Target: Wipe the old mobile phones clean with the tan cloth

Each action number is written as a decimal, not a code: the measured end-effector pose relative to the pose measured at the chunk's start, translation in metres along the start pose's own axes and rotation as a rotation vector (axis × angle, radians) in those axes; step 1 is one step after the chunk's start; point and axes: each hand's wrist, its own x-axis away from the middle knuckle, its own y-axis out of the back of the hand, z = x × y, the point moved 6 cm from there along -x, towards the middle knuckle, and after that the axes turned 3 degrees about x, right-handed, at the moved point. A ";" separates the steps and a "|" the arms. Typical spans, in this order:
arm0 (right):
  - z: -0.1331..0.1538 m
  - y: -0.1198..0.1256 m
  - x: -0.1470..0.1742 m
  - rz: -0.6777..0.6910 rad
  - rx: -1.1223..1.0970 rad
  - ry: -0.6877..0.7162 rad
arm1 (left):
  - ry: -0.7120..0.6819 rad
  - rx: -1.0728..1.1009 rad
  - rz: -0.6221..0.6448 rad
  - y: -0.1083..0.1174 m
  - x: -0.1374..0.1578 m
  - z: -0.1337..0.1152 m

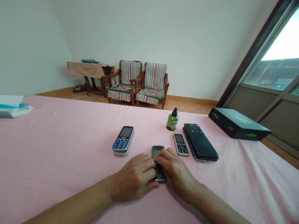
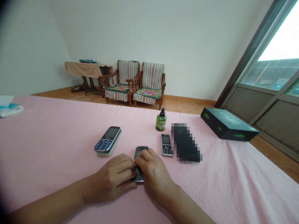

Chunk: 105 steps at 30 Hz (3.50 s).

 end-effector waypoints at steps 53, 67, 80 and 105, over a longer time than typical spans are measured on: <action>-0.003 0.006 0.049 -0.078 -0.363 -0.099 | 0.120 0.091 0.034 -0.004 0.002 0.015; -0.029 0.019 0.023 -0.271 -0.229 -0.165 | 0.087 0.091 0.016 -0.004 0.003 0.018; -0.042 0.001 -0.019 -0.217 -0.054 -0.044 | 0.105 0.113 -0.006 -0.004 0.001 0.019; -0.011 0.020 0.030 -0.140 -0.428 -0.278 | 0.257 0.310 -0.050 0.001 0.000 0.021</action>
